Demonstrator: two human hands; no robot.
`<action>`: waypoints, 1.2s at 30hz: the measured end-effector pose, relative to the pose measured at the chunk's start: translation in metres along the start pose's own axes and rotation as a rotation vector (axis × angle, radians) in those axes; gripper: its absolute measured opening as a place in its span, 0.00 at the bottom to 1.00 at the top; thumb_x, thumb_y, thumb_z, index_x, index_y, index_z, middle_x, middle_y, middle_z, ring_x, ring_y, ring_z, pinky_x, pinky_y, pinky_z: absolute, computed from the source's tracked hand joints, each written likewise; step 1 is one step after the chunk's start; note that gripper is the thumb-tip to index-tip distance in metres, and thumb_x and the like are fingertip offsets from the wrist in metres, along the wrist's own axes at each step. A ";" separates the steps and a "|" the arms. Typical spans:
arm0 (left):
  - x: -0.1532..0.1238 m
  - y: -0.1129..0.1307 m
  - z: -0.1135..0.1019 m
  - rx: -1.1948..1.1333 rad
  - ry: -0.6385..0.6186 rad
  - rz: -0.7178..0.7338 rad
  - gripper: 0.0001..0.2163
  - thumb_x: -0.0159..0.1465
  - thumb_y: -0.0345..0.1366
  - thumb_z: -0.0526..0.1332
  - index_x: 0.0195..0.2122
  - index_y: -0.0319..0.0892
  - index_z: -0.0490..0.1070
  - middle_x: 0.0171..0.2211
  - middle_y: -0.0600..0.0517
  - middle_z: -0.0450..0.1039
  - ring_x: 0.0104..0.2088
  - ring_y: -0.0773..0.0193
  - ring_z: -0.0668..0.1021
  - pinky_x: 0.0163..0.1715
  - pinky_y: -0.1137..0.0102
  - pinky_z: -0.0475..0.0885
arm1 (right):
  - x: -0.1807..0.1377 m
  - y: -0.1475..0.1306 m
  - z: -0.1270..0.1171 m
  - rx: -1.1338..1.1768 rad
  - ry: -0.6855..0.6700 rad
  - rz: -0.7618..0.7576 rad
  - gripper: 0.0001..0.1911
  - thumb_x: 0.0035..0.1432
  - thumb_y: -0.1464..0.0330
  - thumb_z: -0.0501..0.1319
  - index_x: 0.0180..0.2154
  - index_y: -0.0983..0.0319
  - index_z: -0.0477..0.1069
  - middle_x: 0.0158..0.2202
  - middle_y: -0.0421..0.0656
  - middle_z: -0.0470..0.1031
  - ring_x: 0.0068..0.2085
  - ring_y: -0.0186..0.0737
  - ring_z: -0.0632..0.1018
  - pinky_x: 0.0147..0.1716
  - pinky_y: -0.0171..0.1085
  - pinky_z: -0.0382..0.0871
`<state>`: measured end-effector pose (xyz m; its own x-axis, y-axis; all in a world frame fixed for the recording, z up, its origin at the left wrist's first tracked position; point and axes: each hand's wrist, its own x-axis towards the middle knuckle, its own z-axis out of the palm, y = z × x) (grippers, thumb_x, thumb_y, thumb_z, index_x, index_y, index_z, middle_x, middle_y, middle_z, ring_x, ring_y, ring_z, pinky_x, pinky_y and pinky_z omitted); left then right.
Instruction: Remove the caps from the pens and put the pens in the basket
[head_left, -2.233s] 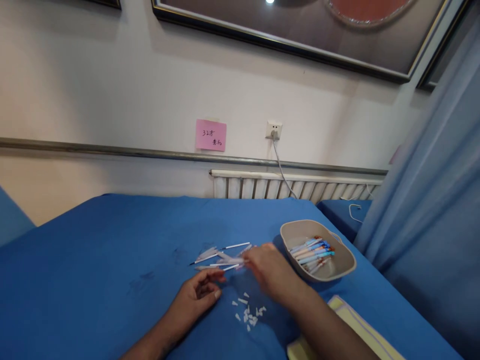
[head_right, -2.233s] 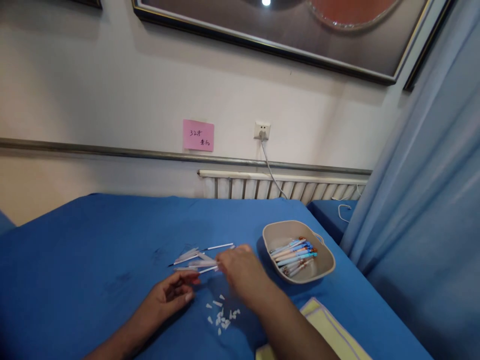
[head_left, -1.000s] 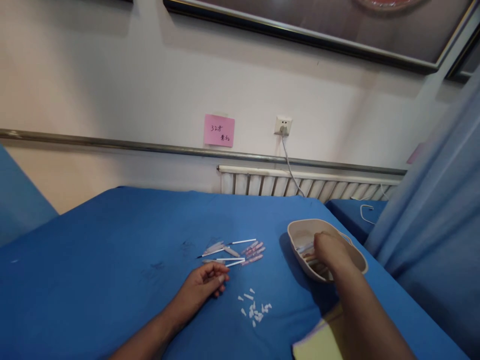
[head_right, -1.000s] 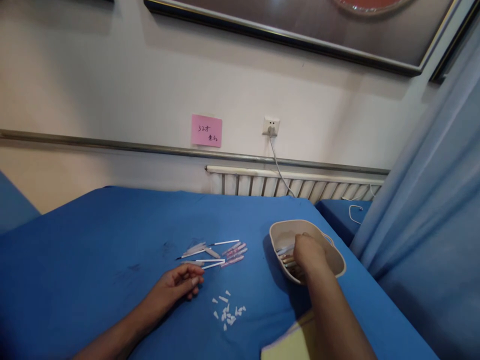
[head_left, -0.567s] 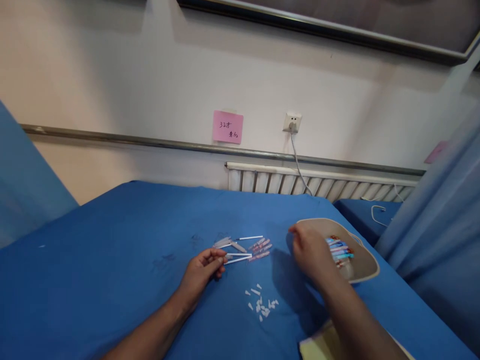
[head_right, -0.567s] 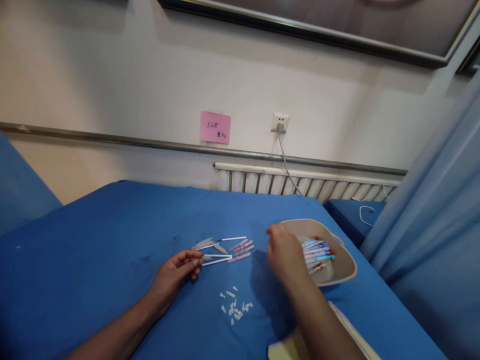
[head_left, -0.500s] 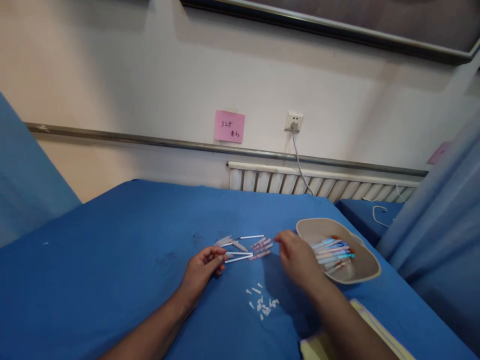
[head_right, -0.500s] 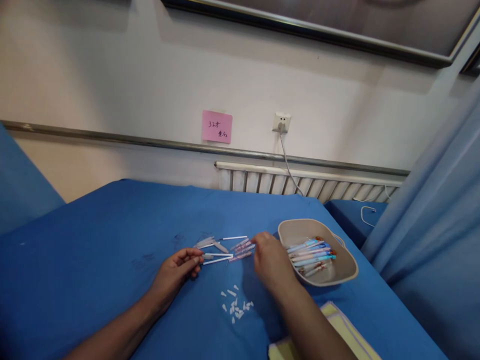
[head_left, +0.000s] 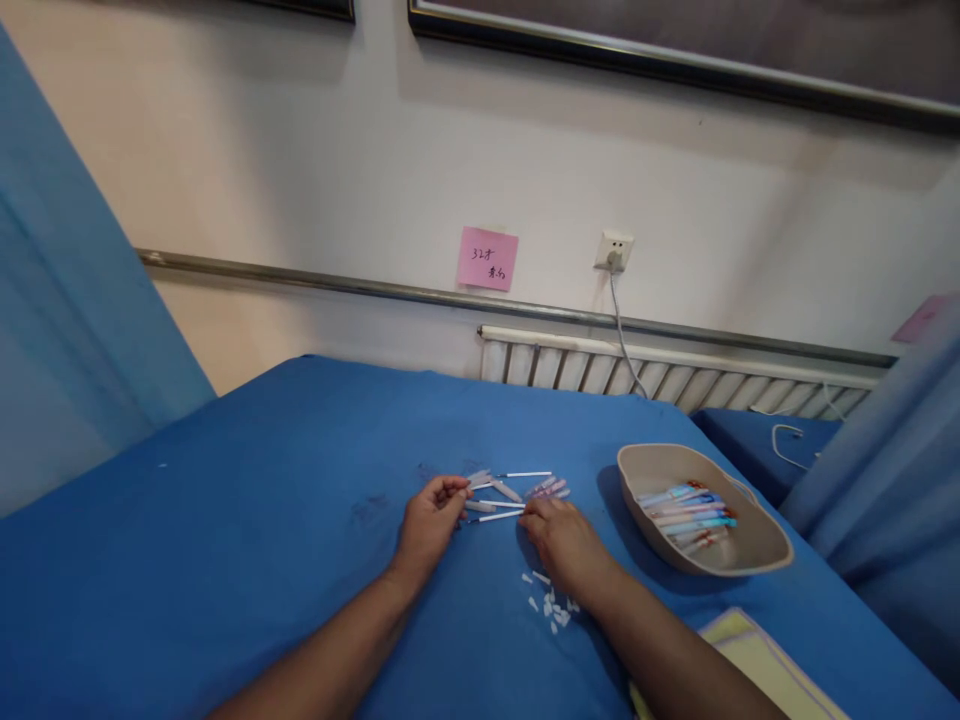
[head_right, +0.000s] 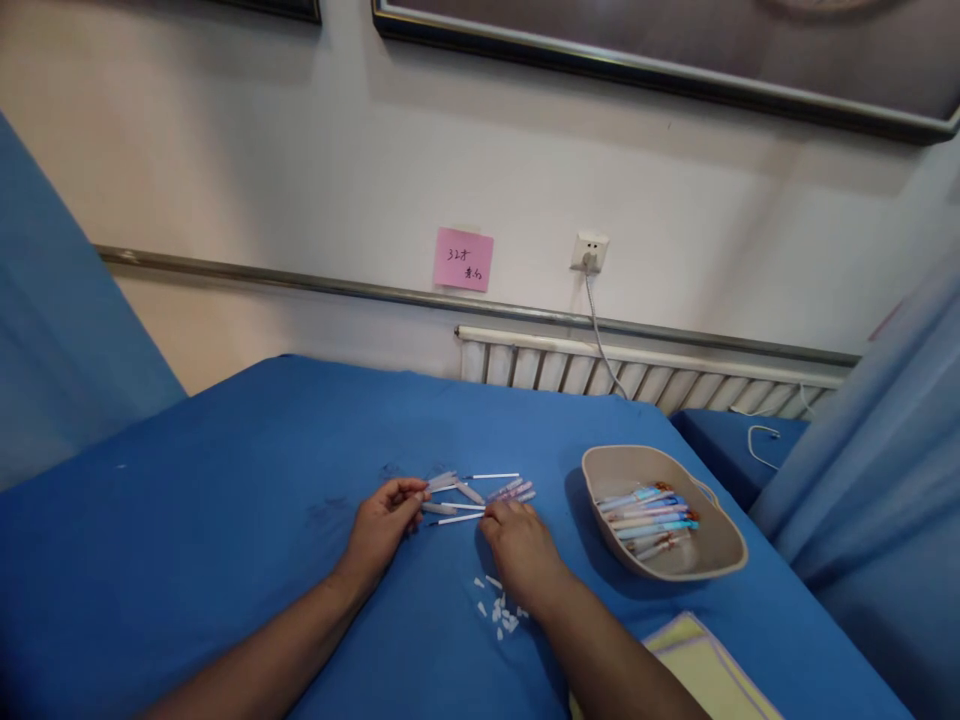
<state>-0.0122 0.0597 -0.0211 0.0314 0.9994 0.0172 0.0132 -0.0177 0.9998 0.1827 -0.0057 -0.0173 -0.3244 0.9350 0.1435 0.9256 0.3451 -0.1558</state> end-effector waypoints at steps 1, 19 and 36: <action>0.000 -0.001 0.000 0.008 -0.015 0.008 0.12 0.48 0.40 0.63 0.32 0.39 0.71 0.23 0.54 0.72 0.19 0.69 0.71 0.17 0.76 0.63 | 0.003 -0.002 0.000 -0.038 -0.010 0.002 0.15 0.62 0.74 0.49 0.43 0.61 0.72 0.44 0.47 0.71 0.45 0.43 0.69 0.45 0.39 0.59; -0.010 -0.008 0.004 0.088 -0.277 0.084 0.08 0.51 0.37 0.62 0.30 0.38 0.72 0.21 0.56 0.69 0.20 0.68 0.70 0.22 0.74 0.64 | 0.018 -0.015 0.013 0.200 0.107 0.245 0.09 0.56 0.76 0.52 0.38 0.63 0.67 0.36 0.45 0.74 0.39 0.39 0.75 0.38 0.34 0.65; -0.021 -0.004 0.009 0.237 -0.426 0.146 0.09 0.53 0.40 0.62 0.27 0.38 0.72 0.23 0.54 0.71 0.25 0.66 0.70 0.27 0.73 0.64 | 0.033 -0.019 0.035 1.347 0.266 0.378 0.18 0.43 0.55 0.65 0.28 0.61 0.63 0.16 0.32 0.67 0.17 0.31 0.68 0.19 0.30 0.60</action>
<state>-0.0039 0.0390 -0.0261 0.4537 0.8855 0.1001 0.2029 -0.2120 0.9560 0.1472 0.0215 -0.0432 0.0821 0.9959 0.0375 0.0084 0.0369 -0.9993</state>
